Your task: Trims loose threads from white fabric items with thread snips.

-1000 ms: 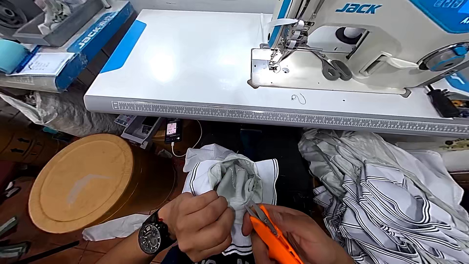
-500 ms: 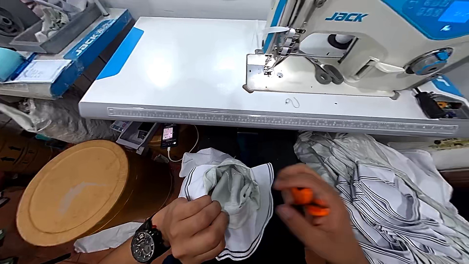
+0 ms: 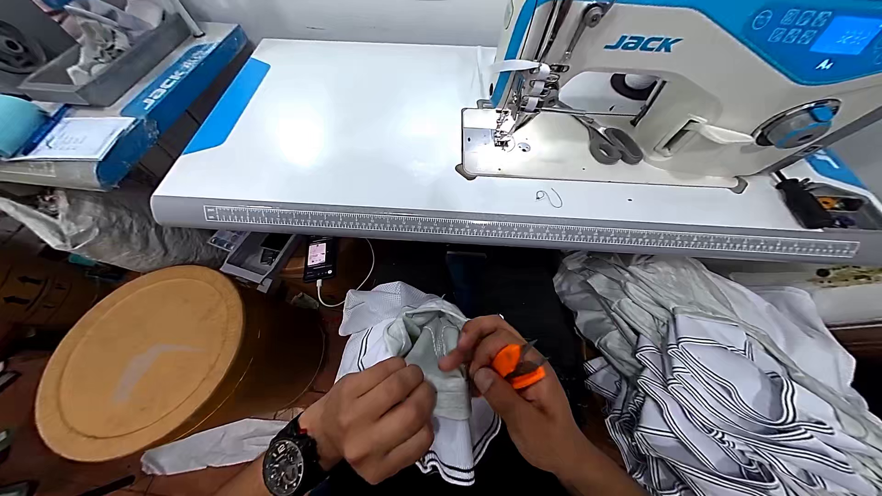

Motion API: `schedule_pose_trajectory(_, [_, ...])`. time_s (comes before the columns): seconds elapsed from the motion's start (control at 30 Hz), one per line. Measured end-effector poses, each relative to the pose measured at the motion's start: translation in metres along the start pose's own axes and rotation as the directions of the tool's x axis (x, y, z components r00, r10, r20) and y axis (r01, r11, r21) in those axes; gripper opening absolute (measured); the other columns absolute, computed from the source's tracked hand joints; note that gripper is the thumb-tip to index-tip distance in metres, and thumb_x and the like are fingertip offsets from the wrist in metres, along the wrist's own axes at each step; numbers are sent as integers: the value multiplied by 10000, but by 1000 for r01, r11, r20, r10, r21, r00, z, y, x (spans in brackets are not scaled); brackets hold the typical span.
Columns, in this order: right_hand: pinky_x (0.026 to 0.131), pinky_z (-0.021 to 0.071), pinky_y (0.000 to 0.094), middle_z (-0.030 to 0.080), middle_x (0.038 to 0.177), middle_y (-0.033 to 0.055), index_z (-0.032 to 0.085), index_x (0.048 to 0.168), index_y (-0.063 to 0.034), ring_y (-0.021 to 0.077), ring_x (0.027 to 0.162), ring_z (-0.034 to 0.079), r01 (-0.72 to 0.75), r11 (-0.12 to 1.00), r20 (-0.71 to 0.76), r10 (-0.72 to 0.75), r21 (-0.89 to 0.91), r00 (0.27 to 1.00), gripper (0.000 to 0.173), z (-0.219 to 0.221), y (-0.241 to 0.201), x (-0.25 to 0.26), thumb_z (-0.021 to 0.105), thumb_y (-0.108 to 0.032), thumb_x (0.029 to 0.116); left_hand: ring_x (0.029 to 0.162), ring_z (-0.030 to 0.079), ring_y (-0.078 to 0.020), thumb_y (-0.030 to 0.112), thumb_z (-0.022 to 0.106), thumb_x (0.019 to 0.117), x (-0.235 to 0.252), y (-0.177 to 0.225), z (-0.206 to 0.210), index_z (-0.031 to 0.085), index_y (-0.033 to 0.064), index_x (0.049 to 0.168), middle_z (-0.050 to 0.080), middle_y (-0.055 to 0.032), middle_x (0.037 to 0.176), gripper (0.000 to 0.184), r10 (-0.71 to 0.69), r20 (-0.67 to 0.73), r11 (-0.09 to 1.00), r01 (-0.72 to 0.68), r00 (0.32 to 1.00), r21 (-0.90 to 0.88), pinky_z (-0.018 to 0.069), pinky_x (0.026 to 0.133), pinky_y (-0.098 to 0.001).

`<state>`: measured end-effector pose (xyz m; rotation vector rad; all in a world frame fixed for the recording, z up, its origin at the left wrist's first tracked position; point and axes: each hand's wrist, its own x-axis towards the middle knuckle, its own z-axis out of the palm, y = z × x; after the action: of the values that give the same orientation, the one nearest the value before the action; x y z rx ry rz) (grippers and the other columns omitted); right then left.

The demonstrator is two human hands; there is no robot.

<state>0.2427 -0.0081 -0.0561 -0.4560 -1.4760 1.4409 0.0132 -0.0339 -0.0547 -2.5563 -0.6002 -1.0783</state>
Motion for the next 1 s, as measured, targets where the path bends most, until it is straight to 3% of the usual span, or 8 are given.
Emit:
schedule_pose_trajectory(0.17, [791,559,222,618,1087,85,567,1011,-46,84,921,635,143,955,155,-106,-258,982,96,-8,-2,-1,518,-120,1046,843,585,-255,28,469,1032,0,-1,4,514,74,899,579,-115,908,148,1,24,1000,-1,1000,-10,512,795,-364])
schedule_pose_trajectory(0.27, [879,584,286,673,1147,87,621,989,-66,153,1049,675,249,377,177,-214,-892,961,153,-81,8,-5,509,-167,1016,837,607,-262,19,468,1025,-5,-7,6,523,63,881,595,-120,882,161,14,45,1000,-15,999,25,534,797,-377])
schedule_pose_trajectory(0.37, [843,588,537,655,1193,247,650,1018,74,389,1059,681,-59,110,-78,-177,-992,981,165,-188,2,-13,551,-44,960,861,598,-254,48,455,1038,-9,-11,-1,497,90,897,576,-102,904,153,-36,11,998,35,999,53,531,822,-368])
schedule_pose_trajectory(0.47, [786,563,371,661,1182,98,664,1062,-37,175,956,654,-222,396,-301,-151,-891,941,205,-197,-15,-22,563,-200,989,859,589,-250,71,464,1041,-7,-6,0,488,103,946,560,-97,918,103,-85,-27,995,87,996,48,528,816,-363])
schedule_pose_trajectory(0.57, [757,563,208,631,1276,-91,664,1178,-262,9,966,634,-49,789,-78,2,-613,997,455,-128,-11,-23,777,-556,850,827,570,-240,141,538,1045,-1,-2,2,561,95,1234,533,-81,897,196,-137,-45,989,139,990,49,521,807,-349])
schedule_pose_trajectory(0.63, [920,572,308,611,1366,-14,642,1255,-205,115,1169,620,128,687,201,27,-715,979,587,-80,-1,-16,781,-584,828,808,544,-234,140,563,1034,2,-2,0,599,83,1270,523,-73,873,246,-139,-45,988,142,989,55,503,795,-343])
schedule_pose_trajectory(0.8, [758,571,325,744,1139,-5,669,941,-143,156,922,687,374,433,341,-154,-820,927,153,-65,27,-7,534,-178,1005,1196,622,-216,189,559,1047,-10,-2,-3,587,145,1233,625,-47,1201,193,-360,-87,910,329,929,-252,521,1061,-417])
schedule_pose_trajectory(1.0, [795,572,201,702,995,-36,576,1031,-149,24,936,670,119,807,235,25,-578,972,86,-91,-22,-15,594,-231,1012,911,694,-64,281,721,912,-3,7,-2,721,251,1069,732,25,1006,160,-883,275,-3,581,381,-814,585,810,-241])
